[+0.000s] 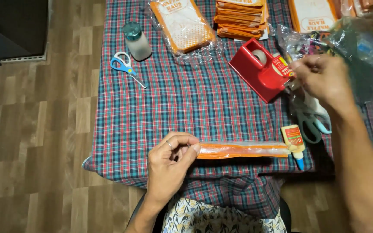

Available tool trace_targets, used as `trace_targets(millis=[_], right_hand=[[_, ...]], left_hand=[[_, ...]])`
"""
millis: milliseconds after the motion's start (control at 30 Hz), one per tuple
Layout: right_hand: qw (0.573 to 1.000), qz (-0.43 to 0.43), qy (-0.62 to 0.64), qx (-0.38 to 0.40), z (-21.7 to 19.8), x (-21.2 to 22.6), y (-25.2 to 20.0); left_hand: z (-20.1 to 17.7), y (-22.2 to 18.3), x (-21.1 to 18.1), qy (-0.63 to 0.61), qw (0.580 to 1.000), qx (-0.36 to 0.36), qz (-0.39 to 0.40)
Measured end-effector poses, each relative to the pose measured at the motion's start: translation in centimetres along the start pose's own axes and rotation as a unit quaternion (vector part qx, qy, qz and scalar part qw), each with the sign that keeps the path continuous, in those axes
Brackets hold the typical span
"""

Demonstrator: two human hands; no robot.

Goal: Manually inserting stacks of paper bags into plastic sleeves and sealing them with a tape dispenser.

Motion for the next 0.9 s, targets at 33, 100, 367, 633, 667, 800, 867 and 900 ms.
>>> trace_targets(millis=[33,100,367,633,667,800,867,900], right_hand=[[1.0,0.0,0.0,-0.001,0.1,0.3,0.4],[0.99,0.101,0.026,0.09,1.7,-0.9,0.9],[0.969,0.143,0.055,0.192,2.6,-2.1,2.0],[0.953,0.179,0.184,0.161,1.4,-0.9,-0.6],[0.949,0.152,0.222,0.166,1.3,-1.3,-0.4],[0.914,0.044,0.35,0.202,1.2,-4.0,-0.4],[0.904,0.04,0.375,0.202,1.3,-5.5,-0.5],[0.893,0.036,0.4,0.202,1.3,-6.2,-0.6]], left_hand=[[0.0,0.1,0.0,0.0,1.0,0.0,0.001],[0.0,0.1,0.1,-0.034,0.999,-0.01,-0.007],[0.0,0.0,0.7,-0.031,0.999,-0.007,-0.022],[0.1,0.0,1.0,-0.038,0.999,-0.004,-0.034],[0.1,0.0,1.0,-0.039,0.999,-0.005,-0.035],[0.1,-0.2,1.3,-0.039,0.998,-0.013,-0.046],[0.0,-0.1,1.1,-0.036,0.998,-0.011,-0.042],[0.0,-0.1,1.0,-0.033,0.999,-0.01,-0.038]])
Point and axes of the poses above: each hand's wrist, its own y-axis towards the middle knuckle, its own z-axis out of the palm, x = y × z, the point moved 8 cm from there along y, towards the middle knuckle, and after that the axes turned 4 degrees about z, right-handed, at the moved point
